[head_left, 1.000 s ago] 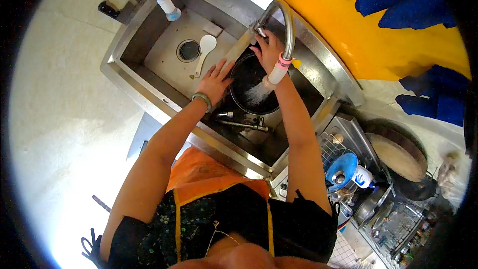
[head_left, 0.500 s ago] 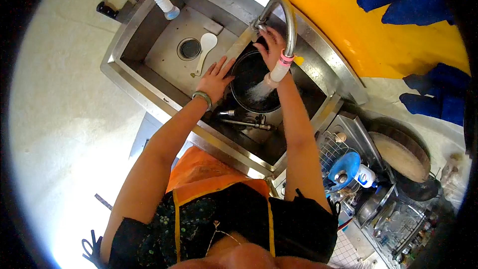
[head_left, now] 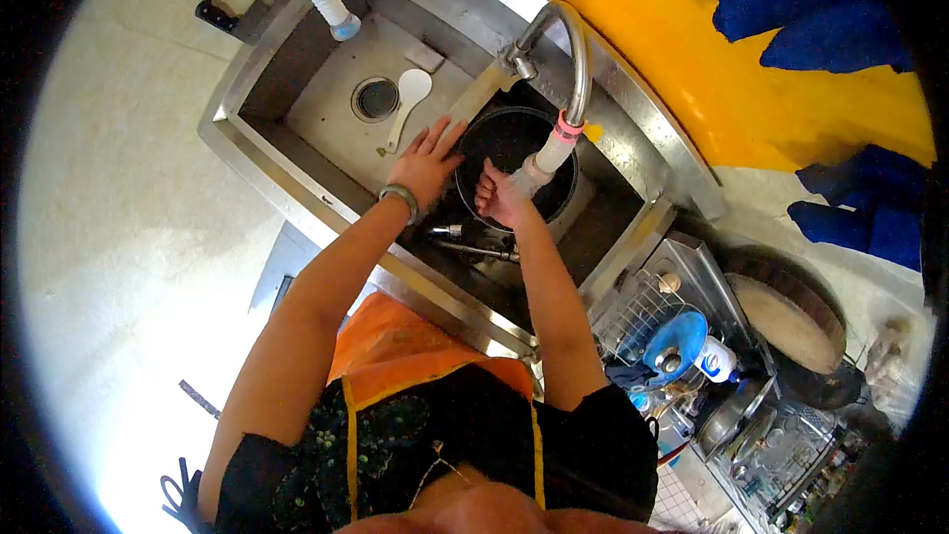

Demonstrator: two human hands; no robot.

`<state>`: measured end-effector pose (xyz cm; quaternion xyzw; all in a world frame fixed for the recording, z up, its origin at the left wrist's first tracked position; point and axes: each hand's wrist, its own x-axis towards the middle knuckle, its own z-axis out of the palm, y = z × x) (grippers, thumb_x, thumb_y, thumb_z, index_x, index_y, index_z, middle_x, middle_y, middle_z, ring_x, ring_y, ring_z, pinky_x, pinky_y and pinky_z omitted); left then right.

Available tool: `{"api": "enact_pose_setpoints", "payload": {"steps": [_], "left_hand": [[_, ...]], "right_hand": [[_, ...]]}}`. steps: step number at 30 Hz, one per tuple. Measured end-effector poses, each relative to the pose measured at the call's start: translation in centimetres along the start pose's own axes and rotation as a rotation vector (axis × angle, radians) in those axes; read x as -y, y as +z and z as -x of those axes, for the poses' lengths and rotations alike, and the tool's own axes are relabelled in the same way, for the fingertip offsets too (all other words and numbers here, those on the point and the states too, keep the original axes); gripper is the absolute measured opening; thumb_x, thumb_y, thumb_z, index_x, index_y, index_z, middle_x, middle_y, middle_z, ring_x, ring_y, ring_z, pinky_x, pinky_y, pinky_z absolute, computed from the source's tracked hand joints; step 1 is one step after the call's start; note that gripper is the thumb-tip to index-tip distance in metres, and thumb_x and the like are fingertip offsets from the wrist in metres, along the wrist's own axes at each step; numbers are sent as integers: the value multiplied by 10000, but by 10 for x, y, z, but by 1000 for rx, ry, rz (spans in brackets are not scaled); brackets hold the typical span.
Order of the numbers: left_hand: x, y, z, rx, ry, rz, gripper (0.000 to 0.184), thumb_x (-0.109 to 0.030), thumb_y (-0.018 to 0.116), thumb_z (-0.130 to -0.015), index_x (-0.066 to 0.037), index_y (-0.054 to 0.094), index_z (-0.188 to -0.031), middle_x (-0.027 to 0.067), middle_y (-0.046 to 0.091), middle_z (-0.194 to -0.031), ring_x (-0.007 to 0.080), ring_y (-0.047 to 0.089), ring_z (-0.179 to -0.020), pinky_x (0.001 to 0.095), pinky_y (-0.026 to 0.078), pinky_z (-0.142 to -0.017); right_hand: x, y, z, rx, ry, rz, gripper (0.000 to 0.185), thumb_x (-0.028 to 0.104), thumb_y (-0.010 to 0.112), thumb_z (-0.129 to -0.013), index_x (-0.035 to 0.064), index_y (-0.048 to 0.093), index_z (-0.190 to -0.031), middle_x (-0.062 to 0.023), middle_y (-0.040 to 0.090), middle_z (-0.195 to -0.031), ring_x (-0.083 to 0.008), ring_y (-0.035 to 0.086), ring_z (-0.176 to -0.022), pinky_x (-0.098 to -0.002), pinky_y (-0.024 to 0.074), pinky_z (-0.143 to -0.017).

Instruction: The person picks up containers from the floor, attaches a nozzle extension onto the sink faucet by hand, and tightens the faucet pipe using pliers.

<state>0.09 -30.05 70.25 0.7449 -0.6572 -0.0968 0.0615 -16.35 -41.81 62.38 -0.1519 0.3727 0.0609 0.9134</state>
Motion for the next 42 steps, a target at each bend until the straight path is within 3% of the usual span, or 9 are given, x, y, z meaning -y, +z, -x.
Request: {"api": "enact_pose_setpoints", "payload": {"steps": [2, 7, 10, 17, 21, 29, 38, 41, 42], "left_hand": [[1, 2, 1, -1, 6, 7, 279, -157, 539, -795, -160, 647, -1052, 28, 190, -1501, 263, 152, -1387, 405, 254, -1100], [-2, -6, 2, 2, -1, 33, 276, -149, 534, -797, -148, 647, -1049, 30, 197, -1498, 264, 159, -1384, 406, 263, -1098], [-3, -6, 2, -14, -5, 37, 276, -150, 535, -795, -147, 649, -1046, 30, 199, -1497, 263, 160, -1384, 406, 264, -1097], [2, 3, 2, -53, 19, 70, 261, -142, 550, -783, -140, 663, -1018, 32, 198, -1497, 263, 173, -1381, 407, 278, -1088], [3, 4, 0, -42, 9, 56, 283, -167, 537, -820, -136, 626, -1087, 29, 204, -1495, 268, 197, -1371, 409, 291, -1080], [2, 5, 0, -119, -24, -28, 478, -266, 501, -895, -151, 400, -1347, 20, 261, -1469, 310, 345, -1288, 391, 363, -1032], [2, 3, 0, -26, 3, 63, 297, -115, 568, -787, -159, 658, -1067, 36, 152, -1512, 263, 139, -1389, 406, 270, -1093], [3, 9, 0, -113, -9, 109, 274, -127, 554, -809, -159, 662, -1058, 29, 152, -1512, 257, 141, -1388, 404, 273, -1089], [2, 8, 1, -103, -32, 121, 265, -133, 547, -818, -159, 663, -1055, 25, 153, -1512, 254, 142, -1388, 402, 274, -1088]], "right_hand": [[21, 15, 11, -197, 3, 147, 352, 390, 663, -823, 117, 481, -696, -21, 484, -630, -208, 497, -599, -341, 414, -568], [78, 32, 12, -729, -1524, 1389, 390, 238, 722, -764, 49, 531, -1047, -126, 547, -1010, -284, 537, -925, -375, 434, -843], [114, 78, 28, -790, -1645, 1696, 486, 247, 745, -723, 33, 525, -1099, -164, 531, -1105, -305, 521, -1001, -393, 429, -874], [137, 86, 21, -851, -1273, 1974, 531, 276, 762, -683, 52, 524, -1100, -149, 535, -1122, -338, 525, -1007, -429, 440, -843], [140, 81, 12, -830, -1466, 1680, 328, 267, 683, -796, 19, 589, -988, -168, 601, -942, -316, 591, -827, -401, 478, -728], [146, 71, -3, -766, -1035, 1089, 429, 371, 493, -928, -45, 599, -914, -138, 620, -709, -194, 614, -600, -316, 466, -573], [127, 61, 8, -535, -1107, 943, 468, 386, 547, -904, -10, 529, -1154, -71, 620, -950, -152, 618, -779, -242, 489, -598], [112, 22, 18, -207, -732, 467, 429, 375, 554, -897, 14, 561, -1129, -84, 644, -915, -181, 629, -770, -275, 501, -617], [100, 31, 27, -286, -620, 1041, 403, 366, 552, -897, 27, 573, -1113, -92, 647, -893, -196, 631, -763, -289, 503, -623]]}}
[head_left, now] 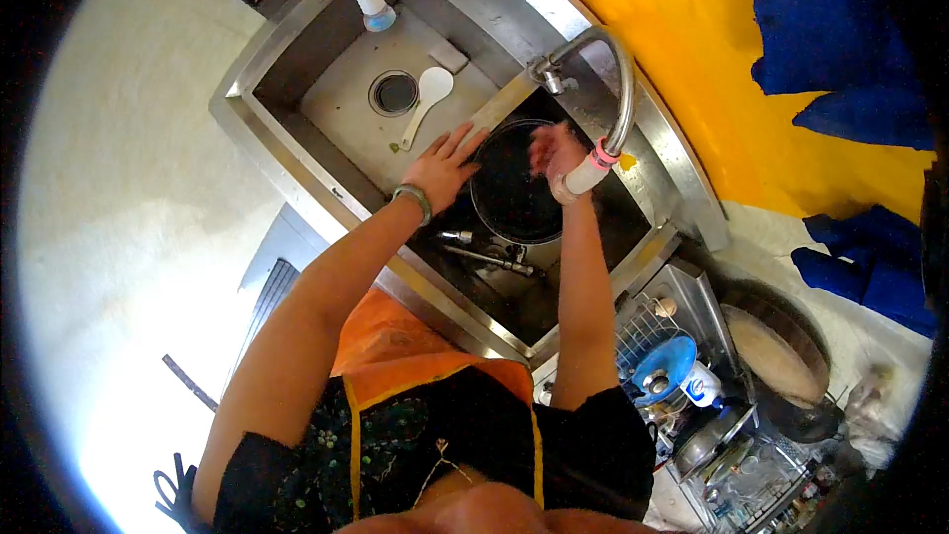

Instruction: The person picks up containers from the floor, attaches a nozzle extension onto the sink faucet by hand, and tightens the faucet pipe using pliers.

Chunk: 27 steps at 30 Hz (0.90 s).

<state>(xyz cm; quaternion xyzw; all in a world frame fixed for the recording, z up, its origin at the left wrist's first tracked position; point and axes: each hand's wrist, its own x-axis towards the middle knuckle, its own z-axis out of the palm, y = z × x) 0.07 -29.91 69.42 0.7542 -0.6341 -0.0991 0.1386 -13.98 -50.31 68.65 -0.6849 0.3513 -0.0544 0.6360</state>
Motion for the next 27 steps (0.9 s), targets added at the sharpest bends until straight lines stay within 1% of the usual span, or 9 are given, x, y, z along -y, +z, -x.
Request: {"api": "enact_pose_setpoints", "payload": {"steps": [1, 3, 5, 8, 15, 18, 20, 22, 27], "left_hand": [[-2, -3, 0, 11, -21, 12, 258, -140, 539, -828, -158, 664, -1053, 22, 153, -1512, 251, 143, -1387, 400, 274, -1087], [-3, -6, 0, 45, -26, 2, 248, -150, 527, -843, -157, 665, -1049, 15, 153, -1511, 246, 145, -1386, 398, 275, -1086], [-1, -6, -2, 95, 2, -39, 241, -159, 517, -855, -155, 665, -1046, 8, 152, -1512, 242, 147, -1385, 395, 276, -1086], [-2, -8, -2, 101, -9, -64, 232, -181, 505, -873, -154, 666, -1037, 4, 161, -1509, 244, 160, -1381, 396, 282, -1084], [-4, -13, -1, 118, -21, -15, 227, -196, 496, -886, -162, 665, -1033, -12, 182, -1503, 247, 182, -1376, 390, 298, -1077], [-3, -13, -4, 144, 6, -49, 230, -183, 507, -875, -168, 663, -1043, -11, 172, -1507, 246, 176, -1379, 388, 296, -1078], [-2, -14, -4, 160, -4, -32, 237, -170, 513, -867, -171, 662, -1051, -8, 162, -1510, 245, 169, -1382, 390, 291, -1081], [-3, -14, -3, 150, -12, -56, 251, -155, 515, -851, -189, 663, -1050, -8, 171, -1509, 248, 149, -1389, 387, 278, -1092], [1, 2, -2, 96, -7, -39, 273, -135, 529, -833, -180, 654, -1072, -3, 133, -1519, 240, 142, -1392, 391, 263, -1097]], "right_hand": [[18, 15, 18, 135, 16, 555, 377, 358, 551, -896, 40, 585, -1096, -99, 651, -872, -212, 633, -755, -304, 505, -629], [18, 25, 26, 72, -21, 962, 331, 340, 554, -891, 63, 607, -1064, -113, 653, -829, -241, 635, -743, -329, 505, -638], [-21, 28, 24, -308, -120, 652, 289, 322, 564, -881, 84, 627, -1032, -125, 648, -787, -268, 633, -734, -351, 502, -644], [-24, 32, 8, -345, -405, 683, 379, 261, 558, -866, 148, 517, -1225, -134, 635, -751, -302, 625, -689, -384, 493, -621], [39, 53, -22, -256, -69, 1024, 637, 166, 529, -839, 240, 266, -1414, -173, 635, -737, -360, 613, -625, -451, 479, -548], [32, 48, -14, -393, 71, 913, 621, 182, 537, -838, 168, 283, -1404, -178, 634, -714, -370, 611, -606, -460, 482, -542], [-3, 37, -13, -588, -146, 863, 545, 179, 532, -844, 109, 356, -1355, -193, 640, -786, -371, 619, -685, -456, 490, -607], [0, 30, -6, -678, -306, 896, 401, 180, 552, -835, 31, 513, -1206, -207, 605, -1037, -365, 577, -963, -472, 451, -828], [11, 28, -25, -712, -476, 1247, 451, 299, 616, -790, 14, 557, -1134, -179, 505, -1210, -346, 431, -1169, -512, 275, -1033]]}}
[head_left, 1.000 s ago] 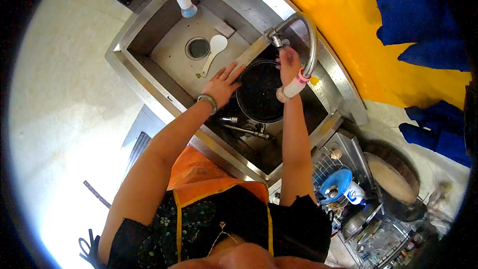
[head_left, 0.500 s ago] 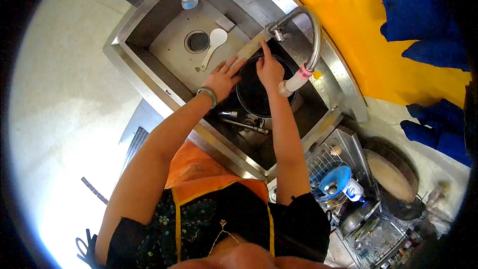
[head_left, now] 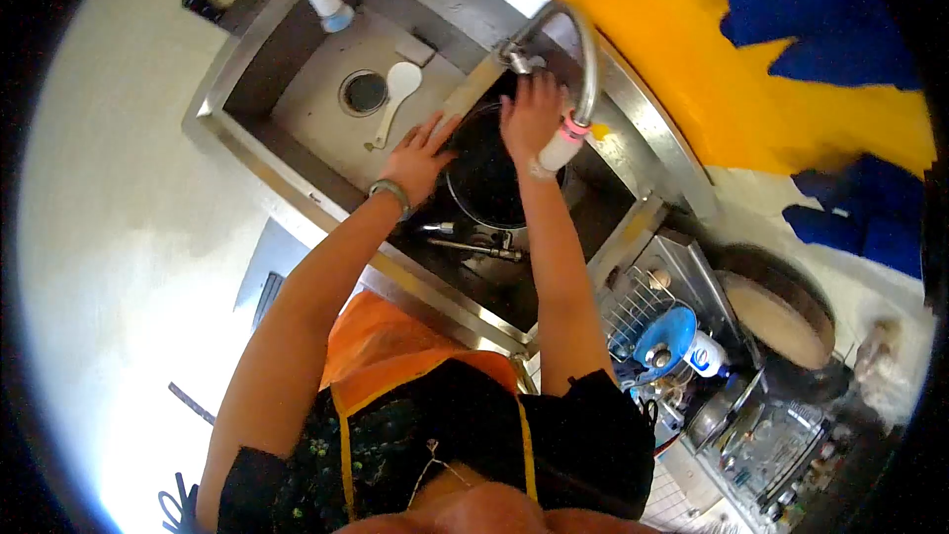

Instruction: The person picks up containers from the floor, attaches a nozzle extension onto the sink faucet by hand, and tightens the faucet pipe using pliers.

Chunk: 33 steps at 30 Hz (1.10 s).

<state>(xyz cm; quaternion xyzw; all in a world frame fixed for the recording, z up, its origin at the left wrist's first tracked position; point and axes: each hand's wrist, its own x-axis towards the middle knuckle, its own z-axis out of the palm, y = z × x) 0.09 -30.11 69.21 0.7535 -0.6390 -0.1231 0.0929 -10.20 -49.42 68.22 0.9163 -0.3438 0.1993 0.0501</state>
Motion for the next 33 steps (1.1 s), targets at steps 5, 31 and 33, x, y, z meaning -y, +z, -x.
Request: {"api": "enact_pose_setpoints", "payload": {"steps": [5, 31, 33], "left_hand": [[-1, -9, -1, 63, 13, -22, 328, -120, 563, -785, -176, 633, -1101, -4, 127, -1519, 249, 135, -1394, 399, 272, -1094], [-7, -10, -2, 30, -66, 45, 318, -73, 557, -789, -196, 649, -1068, -21, 128, -1518, 233, 121, -1399, 390, 297, -1080], [-4, -5, -2, -6, -51, 61, 321, -75, 554, -787, -199, 647, -1068, -18, 131, -1517, 236, 124, -1399, 390, 297, -1081]], "right_hand": [[-13, 13, 2, -89, -109, -51, 445, 326, 604, -806, 17, 559, -1124, -152, 525, -1195, -310, 447, -1157, -447, 323, -989], [-72, -90, 78, 38, 549, -424, 233, 286, 569, -859, 70, 643, -905, -172, 643, -831, -353, 625, -754, -439, 498, -645], [-74, -85, 69, 90, 573, -615, 233, 273, 574, -858, 54, 627, -919, -181, 639, -821, -352, 623, -746, -422, 498, -650]]}}
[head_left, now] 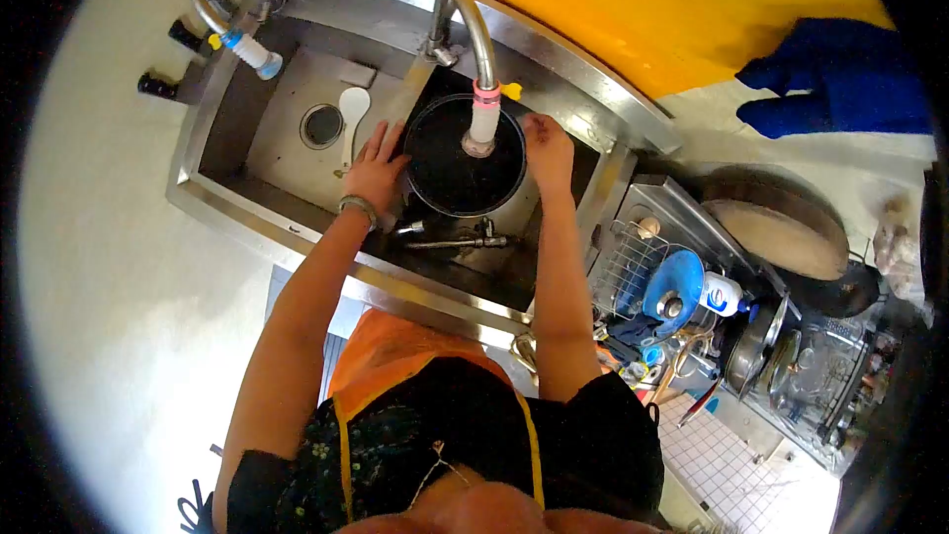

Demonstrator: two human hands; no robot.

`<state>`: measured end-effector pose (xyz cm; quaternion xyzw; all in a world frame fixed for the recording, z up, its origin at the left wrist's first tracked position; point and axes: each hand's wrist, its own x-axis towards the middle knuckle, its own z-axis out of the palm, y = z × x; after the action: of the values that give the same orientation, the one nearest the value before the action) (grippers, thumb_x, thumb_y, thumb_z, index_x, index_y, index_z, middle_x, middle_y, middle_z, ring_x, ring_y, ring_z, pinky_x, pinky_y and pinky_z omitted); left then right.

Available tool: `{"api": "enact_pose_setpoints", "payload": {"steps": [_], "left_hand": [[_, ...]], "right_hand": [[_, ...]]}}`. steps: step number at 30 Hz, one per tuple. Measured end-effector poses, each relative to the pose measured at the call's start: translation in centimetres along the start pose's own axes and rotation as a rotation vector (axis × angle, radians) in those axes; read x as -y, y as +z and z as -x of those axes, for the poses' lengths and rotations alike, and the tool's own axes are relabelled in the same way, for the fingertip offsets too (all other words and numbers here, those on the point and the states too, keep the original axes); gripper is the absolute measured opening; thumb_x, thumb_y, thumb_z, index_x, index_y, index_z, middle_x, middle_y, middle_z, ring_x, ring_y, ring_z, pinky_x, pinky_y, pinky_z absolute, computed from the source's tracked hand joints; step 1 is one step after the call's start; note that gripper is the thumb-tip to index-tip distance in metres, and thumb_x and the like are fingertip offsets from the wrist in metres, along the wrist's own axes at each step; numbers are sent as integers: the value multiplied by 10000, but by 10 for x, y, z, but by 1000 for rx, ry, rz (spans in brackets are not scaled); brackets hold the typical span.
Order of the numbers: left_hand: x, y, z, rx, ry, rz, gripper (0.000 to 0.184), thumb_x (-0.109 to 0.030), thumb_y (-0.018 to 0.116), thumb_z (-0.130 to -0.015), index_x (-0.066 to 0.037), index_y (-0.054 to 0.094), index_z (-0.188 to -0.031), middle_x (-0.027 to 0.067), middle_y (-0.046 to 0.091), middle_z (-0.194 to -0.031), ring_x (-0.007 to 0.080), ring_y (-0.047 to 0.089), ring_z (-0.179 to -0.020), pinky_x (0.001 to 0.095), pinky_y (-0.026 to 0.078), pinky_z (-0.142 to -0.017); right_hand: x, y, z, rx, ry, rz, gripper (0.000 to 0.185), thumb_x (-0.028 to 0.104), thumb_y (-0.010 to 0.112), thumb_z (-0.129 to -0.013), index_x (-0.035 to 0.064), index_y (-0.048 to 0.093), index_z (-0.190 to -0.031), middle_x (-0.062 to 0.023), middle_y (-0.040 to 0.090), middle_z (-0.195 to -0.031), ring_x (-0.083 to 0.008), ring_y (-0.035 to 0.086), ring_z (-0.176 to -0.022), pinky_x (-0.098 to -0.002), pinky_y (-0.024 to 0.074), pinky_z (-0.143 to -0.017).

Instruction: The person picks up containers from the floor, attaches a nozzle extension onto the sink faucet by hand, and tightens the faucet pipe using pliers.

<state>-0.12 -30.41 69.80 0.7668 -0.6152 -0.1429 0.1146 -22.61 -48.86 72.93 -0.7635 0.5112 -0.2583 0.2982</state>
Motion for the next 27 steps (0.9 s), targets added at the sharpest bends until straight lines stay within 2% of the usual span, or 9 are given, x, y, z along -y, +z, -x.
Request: {"api": "enact_pose_setpoints", "payload": {"steps": [2, 6, 9, 10, 14, 15, 20, 23, 27], "left_hand": [[-5, -10, 3, 45, 49, -152, 324, -85, 554, -782, -206, 645, -1068, -15, 139, -1515, 243, 136, -1396, 389, 293, -1085], [-7, -16, 2, 66, 30, -128, 321, -87, 551, -783, -207, 644, -1066, -15, 150, -1512, 247, 156, -1390, 389, 298, -1084], [2, -1, 2, -7, 43, -84, 313, -96, 544, -792, -202, 642, -1070, -17, 152, -1511, 248, 163, -1388, 386, 302, -1082], [0, -2, 2, -15, 20, -35, 309, -103, 541, -795, -200, 641, -1071, -17, 152, -1510, 248, 166, -1387, 386, 304, -1080], [-6, -17, 3, 42, 48, -141, 290, -133, 536, -803, -186, 643, -1067, -13, 156, -1510, 249, 172, -1385, 385, 298, -1083], [-5, -15, 3, 39, 49, -121, 280, -134, 537, -802, -181, 647, -1055, -9, 156, -1510, 249, 171, -1385, 385, 294, -1085], [-1, -11, 3, 24, 64, -98, 240, -131, 536, -796, -146, 664, -999, 6, 160, -1509, 249, 165, -1386, 385, 279, -1093], [1, -6, 4, -25, 62, -32, 238, -125, 537, -793, -136, 666, -993, 7, 163, -1508, 250, 161, -1386, 387, 278, -1093], [-3, -13, 7, -22, 36, -20, 252, -125, 539, -795, -130, 664, -1013, 7, 166, -1507, 250, 164, -1383, 391, 285, -1090]], "right_hand": [[21, 0, -6, 81, 24, -186, 224, 256, 580, -853, 49, 615, -932, -184, 635, -821, -355, 619, -739, -410, 497, -655], [35, 27, -39, 252, -95, -13, 237, 236, 593, -846, 27, 591, -957, -176, 636, -832, -300, 624, -730, -408, 482, -656], [38, 65, -64, 105, -412, -433, 236, 233, 569, -857, 32, 575, -979, -128, 632, -807, -241, 603, -671, -376, 474, -617], [32, 76, -78, 228, -285, -450, 315, 185, 581, -866, 35, 513, -1134, -129, 605, -958, -207, 587, -825, -342, 474, -731], [16, 115, -105, 294, -32, -292, 423, 202, 608, -872, -15, 505, -1219, -154, 610, -1063, -214, 591, -948, -309, 468, -825], [13, 123, -107, 207, -87, -30, 419, 238, 601, -878, -25, 525, -1195, -157, 621, -1035, -221, 594, -942, -313, 467, -819], [12, 113, -116, 297, -102, -156, 355, 295, 517, -931, -27, 611, -1047, -44, 610, -821, -102, 536, -720, -240, 455, -682], [23, 113, -112, 291, -48, -319, 354, 315, 517, -930, 0, 620, -1055, -57, 630, -849, -122, 568, -736, -265, 472, -669], [28, 110, -115, 260, -145, -113, 368, 321, 489, -939, -4, 634, -1031, -92, 663, -835, -158, 625, -765, -280, 488, -650]]}}
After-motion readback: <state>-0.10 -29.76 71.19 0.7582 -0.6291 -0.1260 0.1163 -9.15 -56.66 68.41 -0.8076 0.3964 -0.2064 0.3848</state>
